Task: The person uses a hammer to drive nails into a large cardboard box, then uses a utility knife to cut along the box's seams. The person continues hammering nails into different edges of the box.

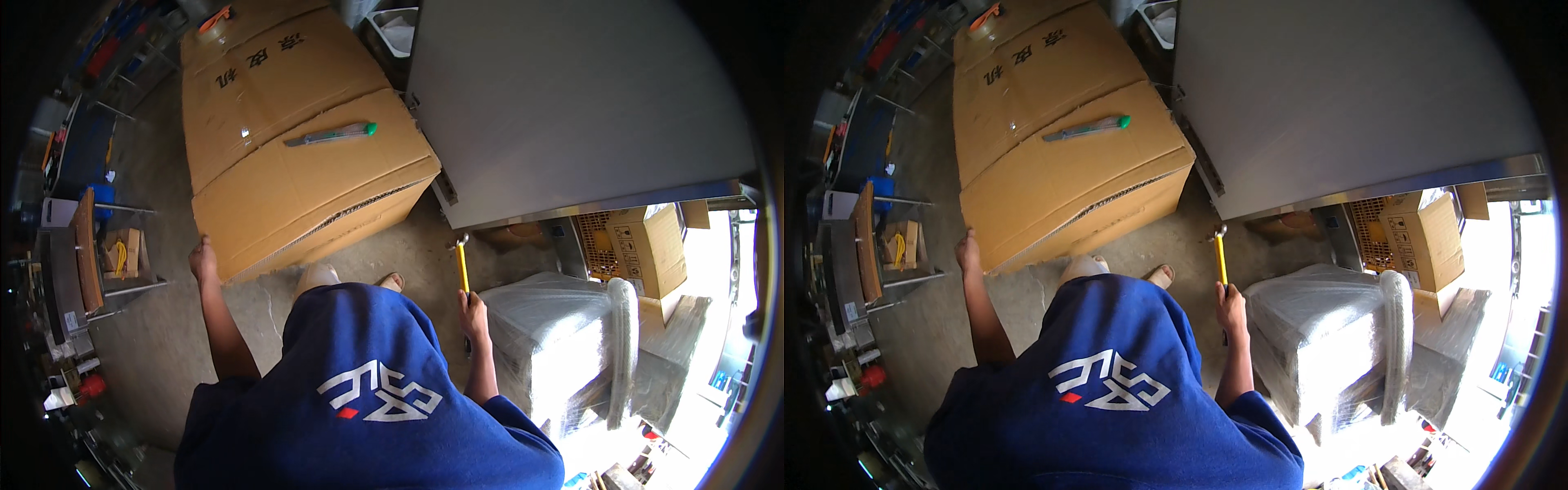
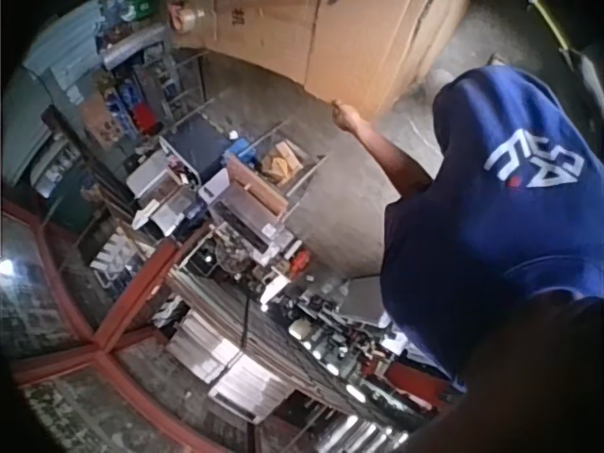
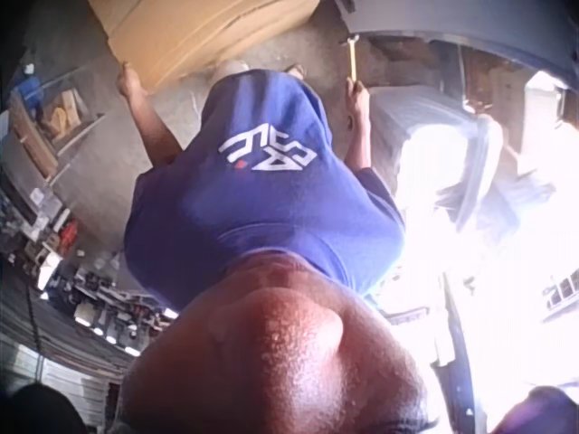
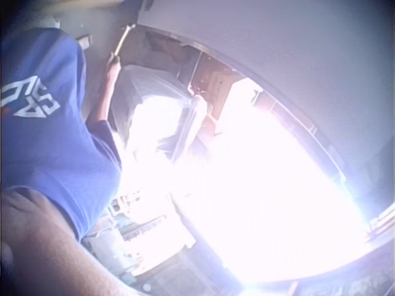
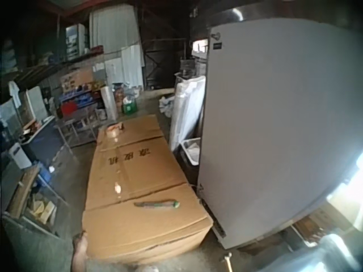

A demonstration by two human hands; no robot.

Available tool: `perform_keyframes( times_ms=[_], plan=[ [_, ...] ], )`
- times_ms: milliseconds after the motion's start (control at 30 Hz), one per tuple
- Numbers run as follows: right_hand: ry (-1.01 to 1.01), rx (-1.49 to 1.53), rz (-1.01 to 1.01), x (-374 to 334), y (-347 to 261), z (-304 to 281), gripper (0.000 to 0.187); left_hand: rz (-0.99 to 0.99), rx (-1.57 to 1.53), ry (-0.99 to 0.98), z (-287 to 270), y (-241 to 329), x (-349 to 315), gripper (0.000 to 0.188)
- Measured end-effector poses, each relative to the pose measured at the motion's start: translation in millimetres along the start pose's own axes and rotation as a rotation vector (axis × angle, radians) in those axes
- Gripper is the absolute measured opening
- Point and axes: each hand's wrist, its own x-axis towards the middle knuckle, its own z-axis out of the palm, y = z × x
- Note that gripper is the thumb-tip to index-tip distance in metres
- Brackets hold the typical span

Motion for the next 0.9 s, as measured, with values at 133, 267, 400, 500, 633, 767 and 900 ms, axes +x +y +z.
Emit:
perform_keyframes(
  times_ms=[133, 267, 400, 500, 633, 767, 900],
  plan=[
    [0.001, -0.010, -0.094, 11, -16, 0, 0.052, -0.032, -0.329, -0.003, -4, -28, 18, 0.040],
    [0.066, 0.015, -0.139, 18, -16, 9, 0.051, -0.082, -0.630, -0.136, -9, -38, -1, 0.033],
    [0.084, 0.146, -0.150, 7, -21, 26, 0.049, 0.084, -0.457, -0.239, -25, -61, 3, 0.040],
    [0.056, 0.217, -0.070, 7, -3, 40, 0.053, -0.067, -0.381, -0.327, -32, -36, -1, 0.042],
    [0.126, 0.235, -0.021, -5, 0, 48, 0.056, 0.411, 0.058, 0.051, -31, 5, 22, 0.041],
    [0.191, 0.247, -0.035, -15, -7, 66, 0.053, 0.627, -0.136, 0.010, -2, 78, 78, 0.032],
    [0.233, 0.435, 0.070, -55, -64, 91, 0.050, 0.727, -0.004, -0.097, 50, 148, 134, 0.030]
  ],
)
